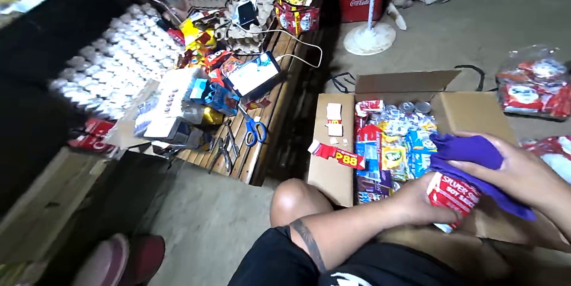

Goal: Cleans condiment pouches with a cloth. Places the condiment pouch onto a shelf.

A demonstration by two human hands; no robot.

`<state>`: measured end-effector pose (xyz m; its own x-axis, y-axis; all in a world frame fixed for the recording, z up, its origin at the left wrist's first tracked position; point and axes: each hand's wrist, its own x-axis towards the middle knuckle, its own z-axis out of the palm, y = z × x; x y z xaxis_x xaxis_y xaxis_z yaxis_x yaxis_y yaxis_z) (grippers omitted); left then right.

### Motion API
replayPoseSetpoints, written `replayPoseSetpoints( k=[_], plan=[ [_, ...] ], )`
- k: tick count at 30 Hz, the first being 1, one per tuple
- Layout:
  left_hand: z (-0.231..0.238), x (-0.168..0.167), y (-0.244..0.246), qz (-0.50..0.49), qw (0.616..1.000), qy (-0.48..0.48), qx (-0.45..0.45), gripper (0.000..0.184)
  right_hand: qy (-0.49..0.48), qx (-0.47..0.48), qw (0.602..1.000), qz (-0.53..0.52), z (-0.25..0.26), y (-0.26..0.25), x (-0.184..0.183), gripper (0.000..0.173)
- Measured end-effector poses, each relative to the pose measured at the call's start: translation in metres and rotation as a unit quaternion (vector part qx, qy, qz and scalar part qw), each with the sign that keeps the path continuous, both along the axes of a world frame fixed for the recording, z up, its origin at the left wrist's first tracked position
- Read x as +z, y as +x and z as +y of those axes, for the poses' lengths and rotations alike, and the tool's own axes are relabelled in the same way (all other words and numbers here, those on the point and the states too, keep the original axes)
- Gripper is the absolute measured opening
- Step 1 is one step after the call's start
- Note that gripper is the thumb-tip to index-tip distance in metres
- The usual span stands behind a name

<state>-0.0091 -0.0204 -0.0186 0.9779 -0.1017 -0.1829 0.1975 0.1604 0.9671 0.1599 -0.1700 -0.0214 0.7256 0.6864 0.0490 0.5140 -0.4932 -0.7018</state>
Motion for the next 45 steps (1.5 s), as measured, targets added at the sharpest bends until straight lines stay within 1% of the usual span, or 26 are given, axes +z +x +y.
replayPoseSetpoints(
  k=[2,4,5,6,8,9,13,16,22,25,27,29,31,33,36,38,41,43,44,45],
  plan=[
    [0.0,0.007,-0.001,0.007,1.0,0.006,-0.004,0.072,-0.006,-0.006,1.0,0.007,-0.002,0.002,-0.001,0.081],
    [0.0,0.031,-0.005,0.027,0.999,0.028,-0.015,0.071,-0.015,-0.019,1.0,0.02,-0.004,0.003,0.001,0.08],
    [0.0,0.037,-0.006,0.029,0.999,0.038,-0.022,0.072,-0.016,-0.028,0.999,0.03,-0.004,0.004,0.002,0.08],
    [0.0,0.031,-0.005,0.022,0.999,0.04,-0.027,0.073,-0.015,-0.037,0.998,0.041,-0.005,0.004,0.004,0.079],
    [0.0,0.01,-0.001,0.0,0.999,0.034,-0.032,0.076,-0.007,-0.05,0.997,0.065,-0.005,0.005,0.008,0.076],
    [0.0,0.006,0.0,-0.004,0.999,0.034,-0.033,0.076,-0.002,-0.056,0.995,0.078,-0.005,0.006,0.009,0.075],
    [0.0,0.007,0.001,0.008,0.999,0.03,-0.032,0.078,0.044,-0.088,0.99,0.105,-0.007,0.009,0.007,0.076],
    [0.0,0.006,0.001,-0.003,1.0,0.01,-0.026,0.078,0.081,-0.115,0.983,0.116,-0.007,0.01,0.011,0.076],
    [0.002,0.003,0.002,-0.017,1.0,0.002,-0.023,0.078,0.1,-0.137,0.975,0.145,-0.007,0.008,0.029,0.077],
    [0.005,0.002,0.002,-0.025,0.999,0.019,-0.04,0.075,0.115,-0.109,0.974,0.164,-0.015,0.016,0.034,0.072],
    [0.006,0.003,0.002,-0.027,0.997,0.035,-0.056,0.076,0.102,-0.072,0.975,0.183,-0.022,0.019,0.041,0.068],
    [0.008,0.008,0.0,-0.025,0.996,0.039,-0.07,0.077,0.082,-0.012,0.967,0.242,-0.025,0.012,0.058,0.063],
    [0.009,0.01,0.0,-0.029,0.996,0.036,-0.078,0.077,0.043,0.042,0.95,0.306,-0.024,-0.002,0.077,0.068],
    [0.009,0.013,-0.001,-0.028,0.996,0.034,-0.081,0.076,0.019,0.056,0.944,0.324,-0.022,-0.007,0.075,0.072],
    [0.009,0.012,-0.002,-0.022,0.997,0.012,-0.074,0.076,0.019,0.016,0.967,0.253,-0.021,-0.001,0.054,0.064],
    [0.007,0.007,-0.002,-0.016,0.998,-0.027,-0.055,0.075,0.027,-0.023,0.981,0.191,-0.019,0.002,0.043,0.066],
    [0.006,0.009,-0.002,-0.003,0.996,-0.079,-0.037,0.075,0.046,-0.051,0.99,0.122,-0.014,0.004,0.033,0.07],
    [0.005,0.009,-0.002,0.001,0.995,-0.099,-0.026,0.074,0.055,-0.07,0.993,0.083,-0.01,0.0,0.033,0.069],
    [0.004,0.009,-0.002,0.001,0.994,-0.11,-0.022,0.074,0.053,-0.079,0.993,0.066,-0.006,-0.005,0.038,0.067],
    [0.003,0.009,-0.002,0.002,0.993,-0.12,-0.018,0.074,0.05,-0.085,0.993,0.059,0.0,-0.015,0.051,0.065]
  ],
)
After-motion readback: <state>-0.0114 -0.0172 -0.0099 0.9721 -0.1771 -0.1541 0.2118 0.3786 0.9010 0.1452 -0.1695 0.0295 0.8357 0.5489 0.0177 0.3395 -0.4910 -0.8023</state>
